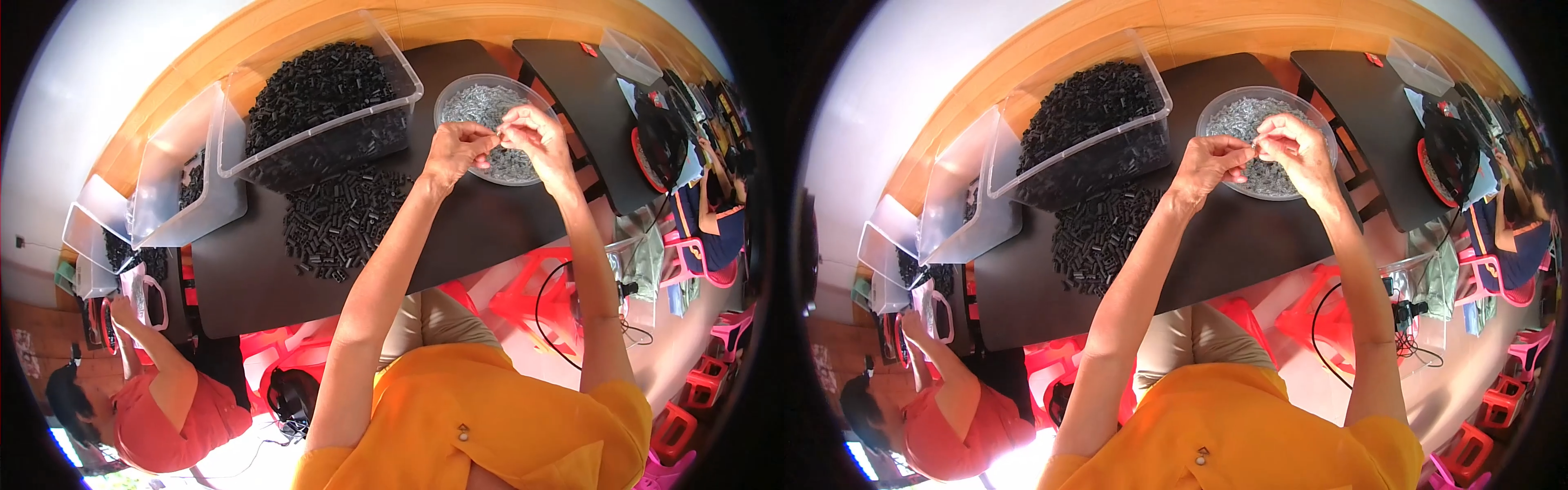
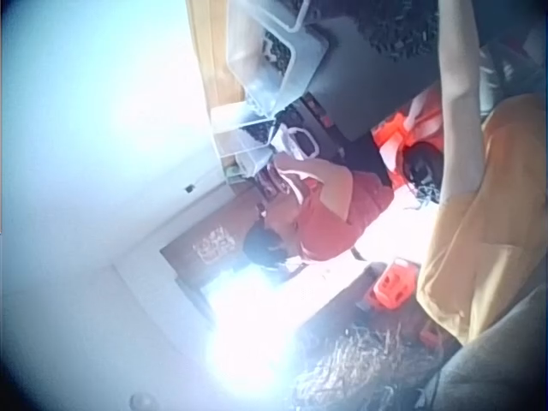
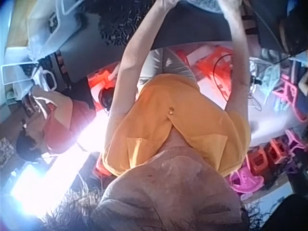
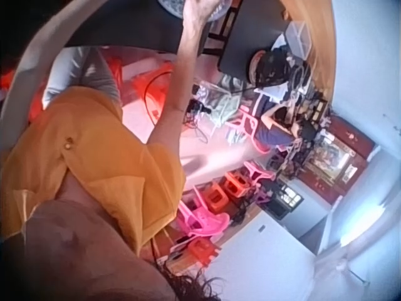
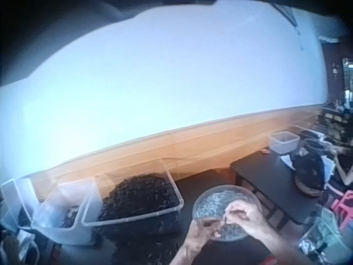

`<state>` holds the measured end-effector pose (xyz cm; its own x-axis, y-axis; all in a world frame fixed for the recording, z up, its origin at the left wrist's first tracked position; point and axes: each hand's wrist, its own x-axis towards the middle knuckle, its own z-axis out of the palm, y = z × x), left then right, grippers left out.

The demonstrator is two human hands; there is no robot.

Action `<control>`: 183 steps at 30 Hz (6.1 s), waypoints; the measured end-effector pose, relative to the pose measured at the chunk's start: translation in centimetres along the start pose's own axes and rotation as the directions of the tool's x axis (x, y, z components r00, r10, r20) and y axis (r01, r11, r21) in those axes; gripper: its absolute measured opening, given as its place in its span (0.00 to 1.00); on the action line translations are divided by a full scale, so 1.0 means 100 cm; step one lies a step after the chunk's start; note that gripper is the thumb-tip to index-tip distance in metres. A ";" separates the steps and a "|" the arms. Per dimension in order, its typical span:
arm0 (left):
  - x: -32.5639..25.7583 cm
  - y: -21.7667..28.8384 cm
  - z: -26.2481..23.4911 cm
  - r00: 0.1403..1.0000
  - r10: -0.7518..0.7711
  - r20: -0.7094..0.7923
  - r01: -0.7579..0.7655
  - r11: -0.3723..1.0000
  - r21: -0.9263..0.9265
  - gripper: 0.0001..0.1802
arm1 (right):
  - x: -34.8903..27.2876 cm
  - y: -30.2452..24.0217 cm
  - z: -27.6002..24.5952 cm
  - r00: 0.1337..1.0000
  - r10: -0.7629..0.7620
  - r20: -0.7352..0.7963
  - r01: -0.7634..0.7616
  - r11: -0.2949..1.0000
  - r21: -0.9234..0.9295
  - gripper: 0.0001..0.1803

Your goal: The person picks up metal pins from a tray and plastic components from the table, inserts the pins into the plastic components by hand, and places the assembled components into a storage container.

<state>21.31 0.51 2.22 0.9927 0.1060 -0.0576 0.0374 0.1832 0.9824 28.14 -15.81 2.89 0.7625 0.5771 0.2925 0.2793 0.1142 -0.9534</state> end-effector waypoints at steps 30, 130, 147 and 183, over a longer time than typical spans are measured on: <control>-0.053 0.000 -0.014 0.926 0.370 -0.071 -0.310 0.856 0.413 0.13 | -0.030 -0.014 0.021 0.974 0.122 -0.193 -0.113 0.992 0.056 0.07; -0.206 -0.058 -0.033 0.911 -0.010 -0.413 0.032 0.998 0.046 0.07 | -0.093 -0.016 0.134 0.783 -0.127 0.609 0.423 0.826 -0.372 0.04; -0.204 -0.030 -0.040 0.939 -0.176 -0.295 0.071 0.939 -0.336 0.08 | -0.098 -0.041 0.125 0.821 -0.170 0.544 0.497 0.683 -0.535 0.20; -0.215 0.057 -0.097 0.677 0.388 -0.626 -0.263 0.921 0.287 0.04 | -0.086 -0.036 0.105 0.810 -0.386 0.442 0.587 0.538 -0.605 0.30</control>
<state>-0.96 8.79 7.28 0.6146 0.7543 0.2309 -0.1935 -0.1396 0.9711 14.40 -12.69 3.00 0.2520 0.7804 0.5723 0.9508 -0.0896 -0.2965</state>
